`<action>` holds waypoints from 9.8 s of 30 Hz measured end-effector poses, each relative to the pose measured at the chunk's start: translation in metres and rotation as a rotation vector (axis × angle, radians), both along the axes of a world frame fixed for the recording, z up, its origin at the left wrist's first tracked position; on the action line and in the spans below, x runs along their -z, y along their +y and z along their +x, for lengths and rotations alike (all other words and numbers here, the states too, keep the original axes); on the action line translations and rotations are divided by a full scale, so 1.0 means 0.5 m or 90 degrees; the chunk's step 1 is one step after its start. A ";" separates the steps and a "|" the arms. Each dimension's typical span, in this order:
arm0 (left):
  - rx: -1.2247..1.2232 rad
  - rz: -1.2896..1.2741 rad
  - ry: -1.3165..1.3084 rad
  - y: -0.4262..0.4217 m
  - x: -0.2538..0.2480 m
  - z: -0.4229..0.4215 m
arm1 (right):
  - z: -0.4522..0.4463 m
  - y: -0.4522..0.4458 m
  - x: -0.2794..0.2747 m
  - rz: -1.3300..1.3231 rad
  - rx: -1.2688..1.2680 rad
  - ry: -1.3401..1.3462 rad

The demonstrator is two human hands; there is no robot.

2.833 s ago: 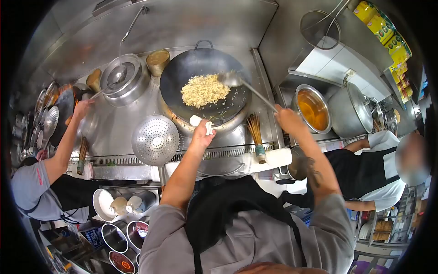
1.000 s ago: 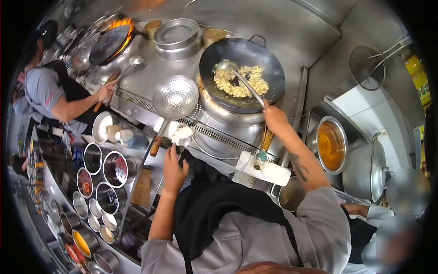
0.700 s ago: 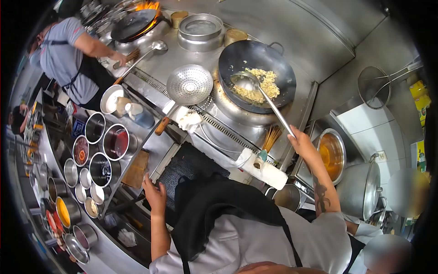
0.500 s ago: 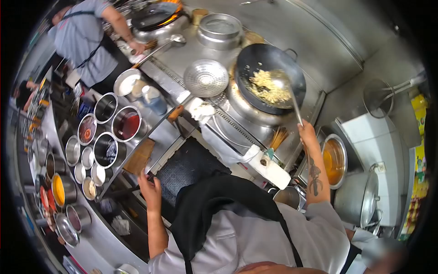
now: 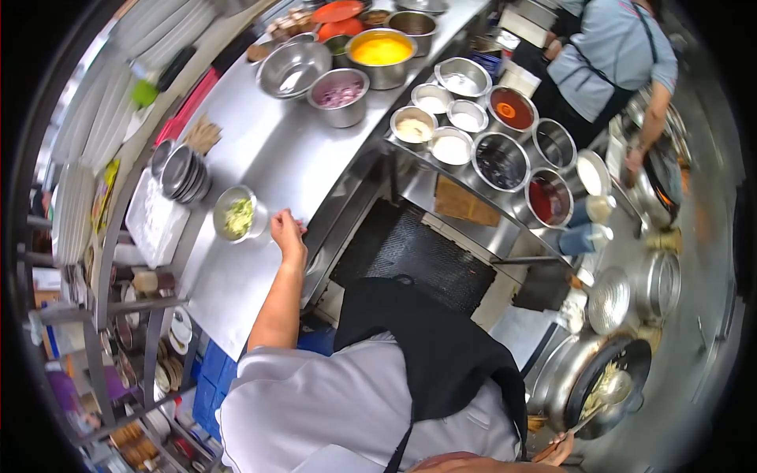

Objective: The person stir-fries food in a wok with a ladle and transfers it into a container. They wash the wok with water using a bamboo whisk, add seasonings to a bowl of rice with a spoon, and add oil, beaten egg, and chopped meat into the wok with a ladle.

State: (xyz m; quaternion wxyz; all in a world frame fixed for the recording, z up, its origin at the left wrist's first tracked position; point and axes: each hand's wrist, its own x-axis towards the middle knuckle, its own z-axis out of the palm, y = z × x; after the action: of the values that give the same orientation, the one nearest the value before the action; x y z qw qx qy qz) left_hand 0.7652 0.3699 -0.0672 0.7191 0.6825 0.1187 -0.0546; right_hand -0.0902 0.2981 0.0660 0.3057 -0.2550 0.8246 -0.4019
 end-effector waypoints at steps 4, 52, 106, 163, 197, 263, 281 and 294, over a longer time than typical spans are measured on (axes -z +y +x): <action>-0.029 0.222 -0.355 0.120 -0.035 0.098 | -0.026 -0.060 0.032 0.019 0.035 0.006; 0.664 -0.056 -0.360 -0.299 -0.233 0.183 | -0.120 0.088 -0.053 0.035 0.020 -0.070; 1.396 -0.282 0.213 -0.812 -0.279 -1.391 | -0.082 0.111 0.032 0.231 -0.065 0.420; 1.803 0.066 0.224 -0.900 -0.036 -1.269 | 0.005 -0.037 0.000 -0.054 0.251 -0.080; 1.503 0.243 0.876 -0.675 -0.094 -1.523 | 0.042 0.016 -0.164 0.290 -0.097 0.309; 1.459 0.332 1.035 -0.632 -0.126 -1.344 | 0.010 0.025 -0.218 0.219 -0.076 0.486; 1.504 0.384 0.921 -0.658 -0.128 -1.374 | 0.071 0.028 -0.208 0.075 0.083 0.510; 1.555 0.323 0.871 -0.758 -0.045 -1.656 | -0.021 -0.171 -0.001 -0.315 0.349 -0.518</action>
State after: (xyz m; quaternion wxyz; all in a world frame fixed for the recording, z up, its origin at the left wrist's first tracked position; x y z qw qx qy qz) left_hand -0.0626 -0.0092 -0.0447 -0.1168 0.3026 -0.2104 -0.9222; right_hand -0.1006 0.2127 0.0667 0.4148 0.0807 0.5572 -0.7148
